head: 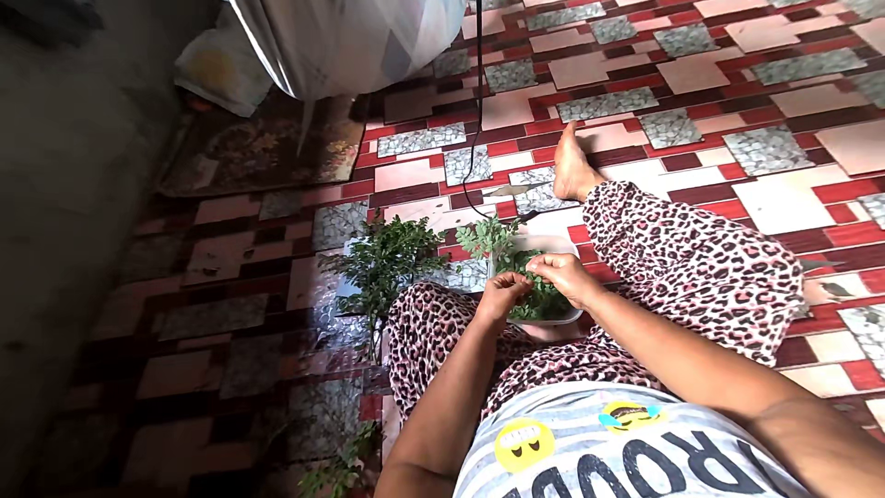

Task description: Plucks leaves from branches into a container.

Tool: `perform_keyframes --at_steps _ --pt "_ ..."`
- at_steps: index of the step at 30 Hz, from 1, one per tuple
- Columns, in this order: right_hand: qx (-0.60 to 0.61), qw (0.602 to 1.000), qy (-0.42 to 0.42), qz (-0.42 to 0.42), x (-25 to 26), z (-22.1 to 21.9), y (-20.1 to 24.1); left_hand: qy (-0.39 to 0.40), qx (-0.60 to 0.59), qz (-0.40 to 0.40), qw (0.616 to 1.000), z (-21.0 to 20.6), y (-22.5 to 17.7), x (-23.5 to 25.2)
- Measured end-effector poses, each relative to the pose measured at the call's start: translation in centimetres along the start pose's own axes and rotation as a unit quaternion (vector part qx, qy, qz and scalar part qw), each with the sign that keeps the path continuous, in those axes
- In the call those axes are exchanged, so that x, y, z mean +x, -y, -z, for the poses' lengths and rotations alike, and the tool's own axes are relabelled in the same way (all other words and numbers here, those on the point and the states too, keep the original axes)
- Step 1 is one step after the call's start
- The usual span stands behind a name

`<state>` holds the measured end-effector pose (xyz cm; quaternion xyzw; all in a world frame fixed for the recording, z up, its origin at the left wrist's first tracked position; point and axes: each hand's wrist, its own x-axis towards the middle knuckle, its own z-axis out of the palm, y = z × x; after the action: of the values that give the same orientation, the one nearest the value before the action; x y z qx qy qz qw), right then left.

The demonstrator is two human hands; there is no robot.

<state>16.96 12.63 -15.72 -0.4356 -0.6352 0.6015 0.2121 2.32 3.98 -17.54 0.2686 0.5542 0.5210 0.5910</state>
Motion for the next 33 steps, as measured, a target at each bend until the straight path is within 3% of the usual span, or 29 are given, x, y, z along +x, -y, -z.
perform_keyframes --at_steps 5,9,13,15,19,26,29,33 --pt "-0.071 0.994 0.008 0.082 -0.2 -0.2 0.1 0.006 0.022 -0.005 1.000 0.0 0.2 0.2" --pt "-0.079 0.996 -0.031 0.041 0.2 0.3 0.0 -0.005 0.006 0.005 1.000 0.0 -0.2 -0.1" --pt "-0.033 0.993 0.106 -0.033 0.1 2.2 -0.2 -0.019 -0.043 -0.003 0.999 0.3 -0.4 -0.1" --pt "0.007 0.990 0.133 -0.055 -0.1 2.8 -0.5 -0.015 -0.041 -0.007 0.999 0.4 -0.5 -0.1" --pt "-0.029 0.995 0.091 -0.028 0.1 3.5 -0.1 -0.002 0.015 -0.012 1.000 0.4 -0.9 -0.4" --pt "-0.175 0.973 0.072 0.131 0.2 2.0 3.5 0.055 0.077 -0.030 0.995 0.7 -0.4 -0.1" --pt "-0.150 0.971 0.025 0.185 0.8 1.4 2.9 0.050 0.030 -0.016 0.998 0.9 -0.3 0.0" --pt "-0.083 0.985 -0.039 0.145 1.9 1.8 0.5 -0.002 -0.072 0.019 0.997 0.9 -0.6 -0.1"
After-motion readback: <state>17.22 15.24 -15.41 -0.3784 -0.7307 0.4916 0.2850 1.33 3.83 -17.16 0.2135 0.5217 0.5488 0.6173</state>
